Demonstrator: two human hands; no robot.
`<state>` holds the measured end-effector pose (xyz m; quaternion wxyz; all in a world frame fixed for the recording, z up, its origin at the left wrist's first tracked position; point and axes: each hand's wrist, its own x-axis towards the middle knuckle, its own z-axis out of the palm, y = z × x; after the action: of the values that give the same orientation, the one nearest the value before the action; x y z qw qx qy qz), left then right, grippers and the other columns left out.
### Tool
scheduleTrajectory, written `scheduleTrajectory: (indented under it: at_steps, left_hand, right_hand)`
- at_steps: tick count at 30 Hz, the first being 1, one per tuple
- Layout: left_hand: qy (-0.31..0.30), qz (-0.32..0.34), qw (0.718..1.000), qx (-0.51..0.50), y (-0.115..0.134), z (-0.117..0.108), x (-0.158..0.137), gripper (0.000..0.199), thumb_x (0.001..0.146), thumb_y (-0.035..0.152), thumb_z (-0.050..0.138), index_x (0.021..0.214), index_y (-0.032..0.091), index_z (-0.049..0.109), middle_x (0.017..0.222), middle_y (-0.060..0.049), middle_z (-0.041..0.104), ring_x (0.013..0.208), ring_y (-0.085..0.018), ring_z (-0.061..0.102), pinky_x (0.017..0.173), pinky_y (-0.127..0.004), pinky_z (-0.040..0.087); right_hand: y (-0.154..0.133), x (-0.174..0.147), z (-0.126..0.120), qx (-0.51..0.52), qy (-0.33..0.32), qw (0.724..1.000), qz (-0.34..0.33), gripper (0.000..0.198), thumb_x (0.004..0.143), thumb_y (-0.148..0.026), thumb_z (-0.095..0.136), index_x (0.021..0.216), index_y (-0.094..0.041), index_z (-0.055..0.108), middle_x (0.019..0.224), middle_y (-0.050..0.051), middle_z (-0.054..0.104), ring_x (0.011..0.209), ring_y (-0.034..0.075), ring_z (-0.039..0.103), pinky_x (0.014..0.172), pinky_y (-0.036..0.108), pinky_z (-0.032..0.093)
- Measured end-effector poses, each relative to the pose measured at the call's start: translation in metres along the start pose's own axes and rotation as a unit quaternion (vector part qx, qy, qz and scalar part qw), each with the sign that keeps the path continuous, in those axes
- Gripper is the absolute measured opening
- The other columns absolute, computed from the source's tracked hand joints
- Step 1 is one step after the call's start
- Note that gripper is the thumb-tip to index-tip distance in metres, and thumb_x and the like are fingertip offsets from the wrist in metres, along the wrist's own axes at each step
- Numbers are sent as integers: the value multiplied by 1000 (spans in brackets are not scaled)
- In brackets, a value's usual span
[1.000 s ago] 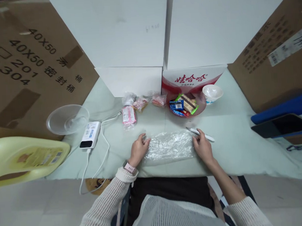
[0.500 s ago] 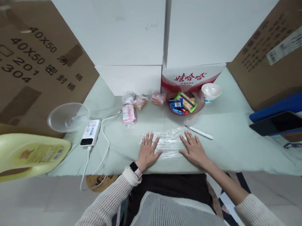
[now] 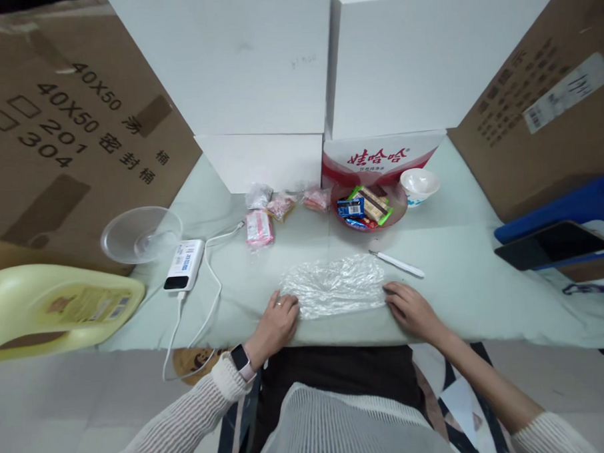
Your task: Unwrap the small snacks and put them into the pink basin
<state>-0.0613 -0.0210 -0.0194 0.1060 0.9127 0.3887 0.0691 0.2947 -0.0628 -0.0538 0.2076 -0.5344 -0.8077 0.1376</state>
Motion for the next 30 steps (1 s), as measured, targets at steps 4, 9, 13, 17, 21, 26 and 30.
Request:
scheduleTrajectory:
  at_steps: [4, 9, 13, 17, 21, 26, 30]
  left_hand:
    - [56, -47, 986, -151, -2, -15, 5, 13, 79, 14, 43, 78, 18, 55, 103, -10, 64, 100, -22, 58, 96, -43, 40]
    - [15, -198, 868, -455, -10, -50, 24, 18, 80, 30, 45, 72, 17, 54, 75, -5, 67, 71, -17, 65, 70, -31, 50]
    - [22, -263, 807, -528, -26, -53, 54, 21, 73, 36, 50, 69, 16, 50, 55, 1, 60, 44, -12, 55, 49, -25, 44]
    - [71, -304, 826, -469, -39, -39, 79, 19, 71, 35, 50, 69, 16, 52, 44, 6, 49, 39, -9, 46, 42, -19, 34]
    - [78, -321, 837, -437, -48, -27, 94, 17, 72, 32, 50, 73, 16, 55, 42, 7, 48, 36, -9, 43, 41, -19, 31]
    - [95, -347, 846, -393, -58, -13, 103, 13, 72, 28, 51, 72, 16, 57, 43, 6, 49, 41, -10, 46, 46, -20, 32]
    - [86, -358, 842, -395, -60, -3, 100, 27, 76, 35, 50, 91, 13, 57, 48, 7, 50, 39, -10, 46, 45, -21, 35]
  right_hand:
    - [-10, 9, -19, 135, 35, 989, 57, 8, 79, -22, 48, 74, -21, 54, 116, 12, 60, 116, 27, 50, 95, 48, 41]
    - [-19, 33, -60, 382, 23, 902, 202, 13, 77, -31, 51, 69, -20, 52, 81, 7, 69, 81, 21, 65, 74, 36, 50]
    - [-12, 61, -55, 467, 47, 823, 321, 17, 65, -34, 58, 70, -18, 53, 49, -2, 58, 46, 12, 54, 48, 24, 41]
    - [-1, 81, -32, 473, 95, 780, 399, 29, 54, -38, 64, 73, -18, 55, 42, -7, 50, 35, 9, 44, 37, 20, 30]
    - [5, 89, -22, 466, 126, 772, 412, 41, 56, -44, 64, 86, -18, 55, 48, -7, 52, 37, 9, 45, 37, 20, 31]
    - [6, 81, -10, 469, 123, 786, 383, 65, 58, -46, 67, 114, -20, 46, 65, -5, 56, 61, 15, 59, 57, 28, 49]
    - [6, 68, 8, 365, 120, 851, 358, 72, 65, -41, 62, 128, -18, 36, 72, -3, 55, 55, 13, 54, 56, 29, 48]
